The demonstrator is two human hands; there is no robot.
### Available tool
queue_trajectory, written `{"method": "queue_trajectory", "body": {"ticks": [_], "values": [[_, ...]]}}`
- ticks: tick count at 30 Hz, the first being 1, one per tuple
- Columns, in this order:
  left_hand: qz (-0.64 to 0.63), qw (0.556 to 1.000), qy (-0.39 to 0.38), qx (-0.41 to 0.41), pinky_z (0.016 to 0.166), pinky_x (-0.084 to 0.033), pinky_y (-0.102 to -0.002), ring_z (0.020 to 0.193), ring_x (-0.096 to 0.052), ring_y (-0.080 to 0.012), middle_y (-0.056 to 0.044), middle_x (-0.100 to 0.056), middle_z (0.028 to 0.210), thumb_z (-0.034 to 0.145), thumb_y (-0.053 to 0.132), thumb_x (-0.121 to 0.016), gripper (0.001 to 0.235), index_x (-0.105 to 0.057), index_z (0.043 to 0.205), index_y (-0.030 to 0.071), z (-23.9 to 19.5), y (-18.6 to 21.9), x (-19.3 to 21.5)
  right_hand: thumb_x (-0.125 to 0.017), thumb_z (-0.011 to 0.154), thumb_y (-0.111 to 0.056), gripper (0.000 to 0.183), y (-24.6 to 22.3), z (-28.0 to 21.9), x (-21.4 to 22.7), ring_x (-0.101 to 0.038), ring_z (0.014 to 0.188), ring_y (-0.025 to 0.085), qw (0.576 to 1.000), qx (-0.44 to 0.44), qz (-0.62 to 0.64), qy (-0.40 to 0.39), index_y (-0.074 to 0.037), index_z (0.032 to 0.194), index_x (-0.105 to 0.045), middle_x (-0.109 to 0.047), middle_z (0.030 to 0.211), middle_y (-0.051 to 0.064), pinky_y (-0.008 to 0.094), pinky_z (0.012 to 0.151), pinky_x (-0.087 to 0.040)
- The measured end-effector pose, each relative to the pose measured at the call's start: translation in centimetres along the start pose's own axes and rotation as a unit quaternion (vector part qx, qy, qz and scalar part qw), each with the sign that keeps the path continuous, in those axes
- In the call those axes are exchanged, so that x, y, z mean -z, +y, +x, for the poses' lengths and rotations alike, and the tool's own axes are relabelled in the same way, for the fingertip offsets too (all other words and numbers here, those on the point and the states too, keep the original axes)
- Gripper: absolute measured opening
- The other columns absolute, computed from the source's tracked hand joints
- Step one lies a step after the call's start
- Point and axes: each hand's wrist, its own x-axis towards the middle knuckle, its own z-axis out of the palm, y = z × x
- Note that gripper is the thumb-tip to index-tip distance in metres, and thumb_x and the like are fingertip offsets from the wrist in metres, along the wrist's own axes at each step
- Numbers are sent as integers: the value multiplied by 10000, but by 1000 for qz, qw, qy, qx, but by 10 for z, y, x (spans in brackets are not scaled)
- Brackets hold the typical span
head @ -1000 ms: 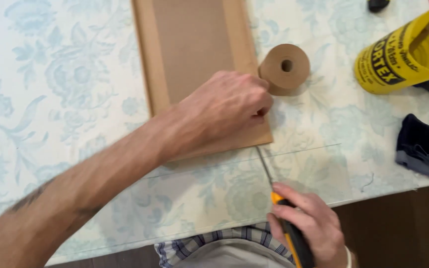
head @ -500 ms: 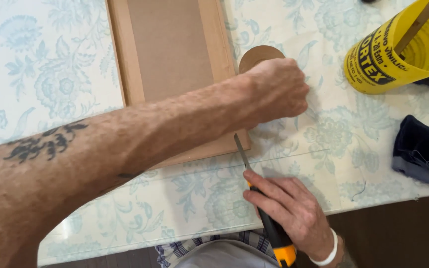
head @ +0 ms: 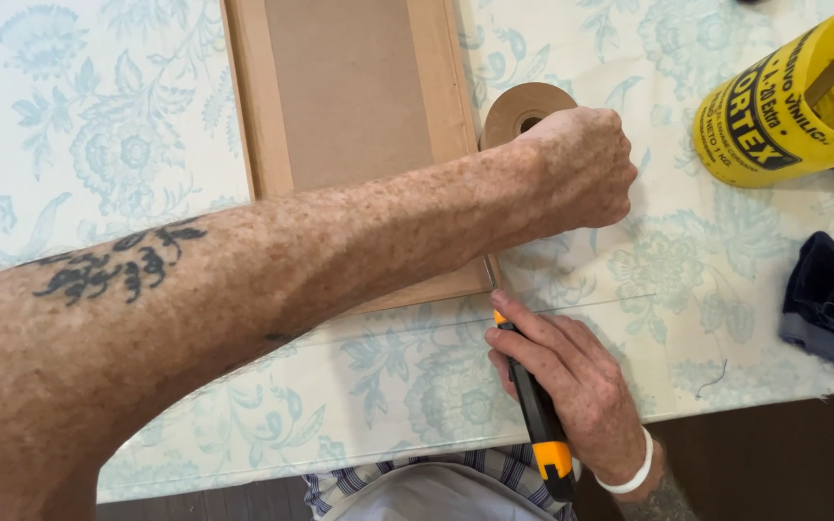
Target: Applying and smoothing brown paper tape to the back of a wooden picture frame using a utility knife and a cloth.
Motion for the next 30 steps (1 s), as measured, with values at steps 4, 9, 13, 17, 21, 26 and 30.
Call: {"method": "queue_trajectory", "body": {"ticks": [4,9,13,17,21,26,30], "values": [[1,1000,2,-2,744,-509,-355,863,-716,-233,10,-755,934,930,73,-723,161,-754,1046,180,5,-1,-1,-755,925,-20,250,-1,-1,-2,-745,1036,284,1000,-13,-7,10,-16,1152,-650,-649,1368,207,376,877,-596],[-5,1000,1,-5,783,-524,-367,906,-727,-233,-16,-786,985,960,115,-695,145,-756,1077,174,4,-3,7,-764,914,-13,276,-1,-2,-2,-754,1071,296,999,-27,9,19,9,1149,-621,-643,1357,230,363,941,-620],[-24,1000,-15,-9,852,-516,-392,995,-715,-263,-35,-780,1084,976,178,-693,174,-752,1138,159,12,-3,9,-775,905,-36,302,-4,-1,-4,-730,1177,328,999,-40,13,30,17,1149,-605,-657,1322,270,344,1033,-597],[-12,1000,-14,-2,838,-502,-376,982,-698,-253,-31,-778,1062,968,153,-699,172,-749,1132,147,18,-3,7,-789,900,-47,321,-4,1,-7,-717,1199,331,998,-48,-4,33,21,1153,-605,-659,1321,264,340,1056,-583],[-16,1000,-21,-3,858,-505,-394,1028,-696,-281,-61,-776,1113,959,145,-710,221,-734,1179,149,19,-4,8,-789,904,-38,344,-6,5,-9,-695,1237,357,998,-48,2,30,31,1173,-587,-639,1336,281,362,1081,-577],[2,1000,-18,-3,901,-467,-394,1046,-682,-265,-55,-770,1138,950,158,-716,244,-719,1194,166,21,-3,8,-795,908,-60,377,-5,1,-15,-666,1276,332,998,-67,-10,20,-7,1200,-563,-614,1384,246,360,1094,-573],[3,1000,-19,-3,903,-484,-402,1056,-698,-280,-72,-775,1153,953,153,-721,272,-712,1225,160,20,-4,8,-798,904,-59,394,-8,0,-15,-657,1291,360,998,-59,-4,18,9,1208,-556,-606,1383,270,374,1093,-578]]}}
